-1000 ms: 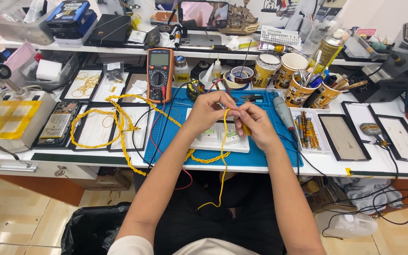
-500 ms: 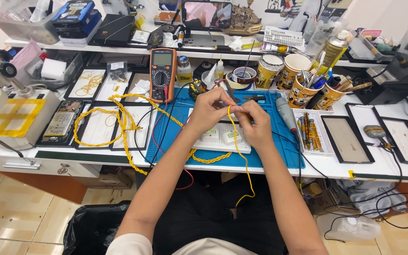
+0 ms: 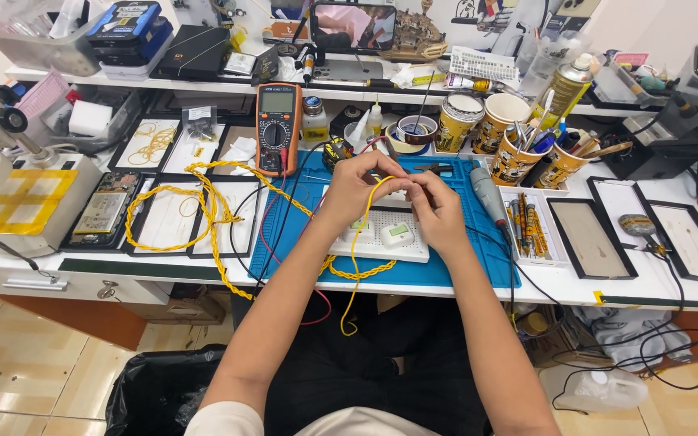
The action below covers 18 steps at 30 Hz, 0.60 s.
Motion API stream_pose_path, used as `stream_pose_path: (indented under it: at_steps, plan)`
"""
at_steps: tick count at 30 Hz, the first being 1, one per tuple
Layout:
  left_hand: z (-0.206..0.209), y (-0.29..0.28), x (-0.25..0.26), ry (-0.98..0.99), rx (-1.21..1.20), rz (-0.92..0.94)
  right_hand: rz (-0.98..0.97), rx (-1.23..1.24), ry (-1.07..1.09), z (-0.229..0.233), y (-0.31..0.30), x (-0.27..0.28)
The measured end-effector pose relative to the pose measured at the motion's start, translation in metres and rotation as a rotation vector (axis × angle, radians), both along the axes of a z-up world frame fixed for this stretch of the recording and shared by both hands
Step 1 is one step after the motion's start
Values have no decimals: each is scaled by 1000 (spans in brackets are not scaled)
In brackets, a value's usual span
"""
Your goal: The person is assembling an electronic circuit on a breadboard. They are connecting yellow wires to the breadboard and handling small electronic components.
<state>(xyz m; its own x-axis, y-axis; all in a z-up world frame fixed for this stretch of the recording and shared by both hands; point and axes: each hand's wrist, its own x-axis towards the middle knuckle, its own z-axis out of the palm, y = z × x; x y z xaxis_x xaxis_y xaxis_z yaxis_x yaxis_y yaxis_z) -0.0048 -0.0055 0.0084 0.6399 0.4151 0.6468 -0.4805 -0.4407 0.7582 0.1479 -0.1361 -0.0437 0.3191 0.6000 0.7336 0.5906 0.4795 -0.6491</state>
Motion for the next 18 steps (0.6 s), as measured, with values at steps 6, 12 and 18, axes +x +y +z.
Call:
stream_pose_path:
  at_steps: [6, 12, 18]
  plan:
    - [-5, 2, 7, 13, 32, 7, 34, -9, 96, -12, 0, 7]
    - [-5, 3, 4, 26, 49, 21, 63, -11, 152, -7, -2, 1]
    - [-7, 5, 5, -52, 78, 89, 75, -22, 111, 0, -3, -3]
